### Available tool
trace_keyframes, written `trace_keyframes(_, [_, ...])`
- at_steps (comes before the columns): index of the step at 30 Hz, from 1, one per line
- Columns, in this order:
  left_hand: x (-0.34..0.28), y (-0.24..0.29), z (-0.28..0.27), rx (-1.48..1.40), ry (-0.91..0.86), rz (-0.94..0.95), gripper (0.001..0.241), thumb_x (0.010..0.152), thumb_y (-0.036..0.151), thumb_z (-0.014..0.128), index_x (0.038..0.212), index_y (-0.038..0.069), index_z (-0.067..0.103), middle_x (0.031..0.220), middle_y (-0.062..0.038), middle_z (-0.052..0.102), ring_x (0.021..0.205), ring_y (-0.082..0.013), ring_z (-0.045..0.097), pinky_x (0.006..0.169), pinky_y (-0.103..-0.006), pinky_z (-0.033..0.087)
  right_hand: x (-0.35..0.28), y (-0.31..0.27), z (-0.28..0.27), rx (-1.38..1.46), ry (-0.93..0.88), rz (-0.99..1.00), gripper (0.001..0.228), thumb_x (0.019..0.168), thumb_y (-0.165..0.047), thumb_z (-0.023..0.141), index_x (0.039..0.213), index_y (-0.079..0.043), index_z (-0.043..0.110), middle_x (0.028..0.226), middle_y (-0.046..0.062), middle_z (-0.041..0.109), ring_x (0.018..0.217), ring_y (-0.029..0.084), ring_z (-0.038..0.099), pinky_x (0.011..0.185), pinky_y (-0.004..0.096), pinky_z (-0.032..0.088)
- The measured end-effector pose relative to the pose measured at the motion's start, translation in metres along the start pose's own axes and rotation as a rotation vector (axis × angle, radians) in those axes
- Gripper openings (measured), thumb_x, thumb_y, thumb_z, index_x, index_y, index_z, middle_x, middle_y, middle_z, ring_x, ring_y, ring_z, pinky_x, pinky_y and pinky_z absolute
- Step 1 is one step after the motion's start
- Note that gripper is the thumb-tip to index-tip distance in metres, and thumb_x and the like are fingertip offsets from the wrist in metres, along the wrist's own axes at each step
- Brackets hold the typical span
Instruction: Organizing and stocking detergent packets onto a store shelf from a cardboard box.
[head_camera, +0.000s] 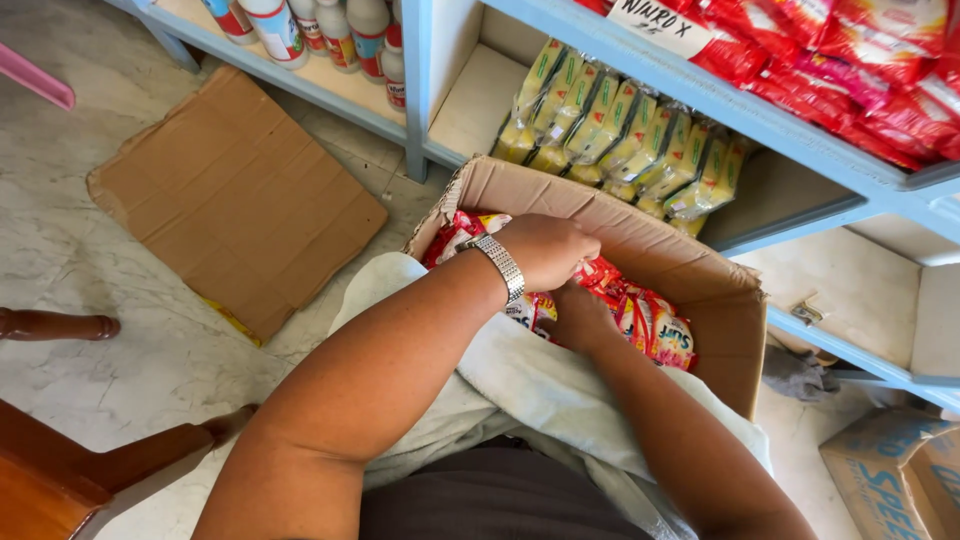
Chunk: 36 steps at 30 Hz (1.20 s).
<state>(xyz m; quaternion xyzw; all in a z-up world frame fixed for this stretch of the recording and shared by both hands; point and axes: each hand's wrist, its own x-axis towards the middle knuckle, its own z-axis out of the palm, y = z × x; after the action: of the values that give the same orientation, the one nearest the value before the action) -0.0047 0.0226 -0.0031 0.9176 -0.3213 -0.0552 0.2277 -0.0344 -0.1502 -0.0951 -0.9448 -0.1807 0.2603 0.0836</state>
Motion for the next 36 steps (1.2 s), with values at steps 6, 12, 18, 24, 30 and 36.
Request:
trace_keyframes(6, [0.002, -0.006, 0.006, 0.064, -0.059, 0.018, 0.011, 0.088, 0.017, 0.064, 0.097, 0.012, 0.069, 0.098, -0.013, 0.073, 0.096, -0.0329, 0.071, 0.080, -0.0498, 0.055, 0.066, 0.070, 0.077, 0.776, 0.003, -0.034, 0.041, 0.088, -0.023, 0.075, 0.121, -0.002, 0.064, 0.110, 0.011, 0.075, 0.101, 0.020, 0.068, 0.086, 0.036, 0.055])
trace_keyframes(12, [-0.001, -0.006, 0.003, 0.078, -0.074, -0.019, 0.014, 0.087, 0.018, 0.065, 0.099, 0.012, 0.070, 0.098, -0.013, 0.073, 0.097, -0.0335, 0.071, 0.081, -0.0497, 0.055, 0.067, 0.068, 0.073, 1.021, -0.056, 0.194, 0.019, 0.087, -0.011, 0.073, 0.105, -0.005, 0.072, 0.091, 0.002, 0.074, 0.080, 0.012, 0.065, 0.069, 0.031, 0.053])
trace_keyframes(18, [0.004, -0.008, 0.016, 0.114, -0.090, 0.000, 0.017, 0.088, 0.017, 0.064, 0.104, 0.012, 0.069, 0.102, -0.014, 0.073, 0.099, -0.0343, 0.071, 0.082, -0.0499, 0.055, 0.070, 0.064, 0.087, 1.065, -0.103, 0.304, 0.017, 0.089, -0.012, 0.073, 0.105, -0.006, 0.073, 0.087, 0.005, 0.073, 0.073, 0.015, 0.066, 0.060, 0.031, 0.051])
trace_keyframes(24, [0.008, -0.002, 0.028, 0.118, -0.129, -0.014, 0.023, 0.086, 0.019, 0.066, 0.109, 0.014, 0.068, 0.104, -0.014, 0.073, 0.099, -0.0352, 0.070, 0.082, -0.0502, 0.055, 0.080, 0.061, 0.093, 0.829, -0.026, 0.267, 0.032, 0.093, -0.022, 0.080, 0.110, 0.006, 0.077, 0.099, 0.012, 0.075, 0.073, 0.016, 0.059, 0.065, 0.035, 0.052])
trace_keyframes(30, [0.009, -0.017, 0.037, 0.041, -0.114, -0.045, 0.026, 0.084, 0.023, 0.074, 0.108, 0.014, 0.070, 0.104, -0.014, 0.073, 0.101, -0.0343, 0.070, 0.085, -0.0489, 0.054, 0.067, 0.042, 0.069, 0.907, 0.095, 0.086, 0.030, 0.091, -0.011, 0.074, 0.118, -0.002, 0.064, 0.105, 0.009, 0.075, 0.091, 0.015, 0.066, 0.081, 0.035, 0.055])
trace_keyframes(36, [0.011, -0.019, 0.021, -0.022, -0.166, -0.122, 0.037, 0.083, 0.023, 0.077, 0.117, 0.014, 0.064, 0.110, -0.014, 0.073, 0.105, -0.0334, 0.069, 0.087, -0.0465, 0.054, 0.035, 0.033, 0.009, 1.178, 0.319, -0.183, 0.022, 0.091, -0.003, 0.068, 0.113, -0.007, 0.071, 0.100, -0.002, 0.071, 0.086, 0.008, 0.059, 0.077, 0.025, 0.050])
